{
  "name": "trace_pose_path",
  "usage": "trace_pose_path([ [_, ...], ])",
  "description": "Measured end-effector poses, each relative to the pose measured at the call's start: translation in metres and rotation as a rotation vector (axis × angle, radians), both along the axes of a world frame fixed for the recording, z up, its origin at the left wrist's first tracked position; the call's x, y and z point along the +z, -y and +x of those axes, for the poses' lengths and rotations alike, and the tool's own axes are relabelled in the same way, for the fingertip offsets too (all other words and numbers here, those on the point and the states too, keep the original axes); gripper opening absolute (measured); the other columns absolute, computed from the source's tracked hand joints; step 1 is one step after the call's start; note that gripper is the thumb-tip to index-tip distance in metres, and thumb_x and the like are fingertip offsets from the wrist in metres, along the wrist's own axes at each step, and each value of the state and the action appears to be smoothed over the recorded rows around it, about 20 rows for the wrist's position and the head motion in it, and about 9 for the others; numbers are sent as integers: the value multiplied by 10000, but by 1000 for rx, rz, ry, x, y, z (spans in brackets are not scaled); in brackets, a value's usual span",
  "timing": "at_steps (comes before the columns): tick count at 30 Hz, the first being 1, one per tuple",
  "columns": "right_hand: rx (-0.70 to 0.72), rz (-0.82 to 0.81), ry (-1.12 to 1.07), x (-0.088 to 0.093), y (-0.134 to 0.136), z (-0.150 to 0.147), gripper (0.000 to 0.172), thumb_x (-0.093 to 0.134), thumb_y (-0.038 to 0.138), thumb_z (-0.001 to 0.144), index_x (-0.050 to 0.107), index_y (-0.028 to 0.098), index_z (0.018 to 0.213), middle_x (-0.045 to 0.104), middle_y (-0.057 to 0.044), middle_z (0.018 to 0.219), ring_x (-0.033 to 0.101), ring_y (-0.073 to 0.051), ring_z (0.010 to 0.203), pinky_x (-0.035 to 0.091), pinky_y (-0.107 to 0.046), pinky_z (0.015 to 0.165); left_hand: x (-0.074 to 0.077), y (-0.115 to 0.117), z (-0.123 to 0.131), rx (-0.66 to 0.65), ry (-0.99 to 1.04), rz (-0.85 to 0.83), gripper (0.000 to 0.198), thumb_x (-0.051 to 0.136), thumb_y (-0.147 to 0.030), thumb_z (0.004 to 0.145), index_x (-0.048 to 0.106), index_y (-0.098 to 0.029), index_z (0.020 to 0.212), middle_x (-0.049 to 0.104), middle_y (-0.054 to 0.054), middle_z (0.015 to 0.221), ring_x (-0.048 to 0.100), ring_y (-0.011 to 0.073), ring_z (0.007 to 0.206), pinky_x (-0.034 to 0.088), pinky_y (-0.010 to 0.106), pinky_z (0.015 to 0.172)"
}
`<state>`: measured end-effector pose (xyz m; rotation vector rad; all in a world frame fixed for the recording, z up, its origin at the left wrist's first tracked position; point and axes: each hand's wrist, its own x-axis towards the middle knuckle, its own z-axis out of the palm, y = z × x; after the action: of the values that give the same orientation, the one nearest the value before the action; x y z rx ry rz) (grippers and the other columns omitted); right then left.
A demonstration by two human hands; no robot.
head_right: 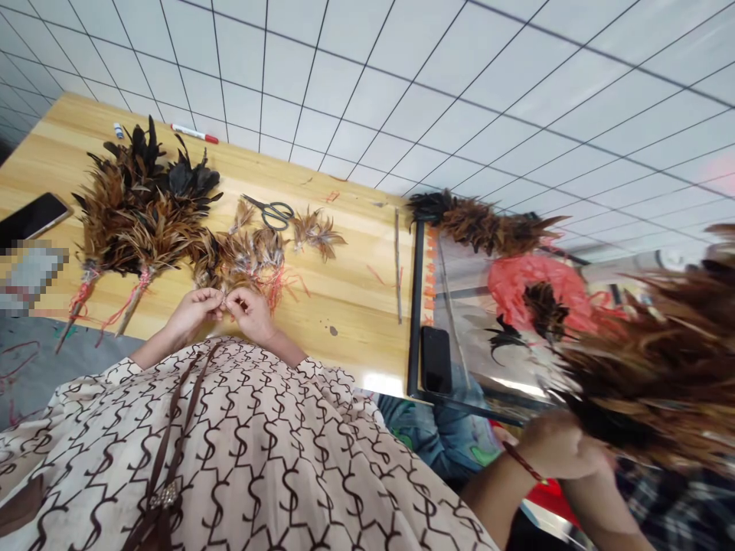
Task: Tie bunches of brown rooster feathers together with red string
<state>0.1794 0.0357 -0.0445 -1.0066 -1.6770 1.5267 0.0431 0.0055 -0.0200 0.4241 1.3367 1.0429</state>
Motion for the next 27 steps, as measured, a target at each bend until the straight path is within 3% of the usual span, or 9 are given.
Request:
trace_pose_path([
  [7, -48, -344, -171, -1, -3, -6, 306, 695, 455, 650, 536, 198, 699, 586, 21, 628, 525, -112, 590, 434, -250, 585, -5, 0, -1, -1, -49, 124, 283, 772, -353, 531, 569, -157, 557, 559, -26, 505, 455, 71, 443, 382, 217, 492],
  [12, -109, -471, -245, 0, -7, -10, 363, 743, 485, 567, 552, 188, 647, 545, 36, 552, 470, -98, 521, 395, -240, 514, -12, 1, 0, -62, -82, 120, 293, 785, -362, 518, 581, -160, 576, 543, -34, 492, 462, 80, 451, 380, 221, 493],
  [20, -266, -501, -183, -14, -21, -3, 311, 726, 423, 609, 538, 180, 563, 498, 37, 491, 370, -74, 452, 320, -235, 457, -18, 1, 0, -46, -44, 23, 353, 817, -370, 426, 609, -148, 605, 587, -19, 521, 491, 84, 462, 393, 231, 514],
  [27, -534, -391, -64, -15, -90, 40, 247, 673, 282, 680, 481, 191, 554, 487, 45, 468, 347, -67, 419, 316, -215, 414, -15, 1, -3, 48, -57, -30, 335, 813, -345, 404, 604, -141, 570, 573, -14, 499, 449, 67, 430, 354, 221, 480],
])
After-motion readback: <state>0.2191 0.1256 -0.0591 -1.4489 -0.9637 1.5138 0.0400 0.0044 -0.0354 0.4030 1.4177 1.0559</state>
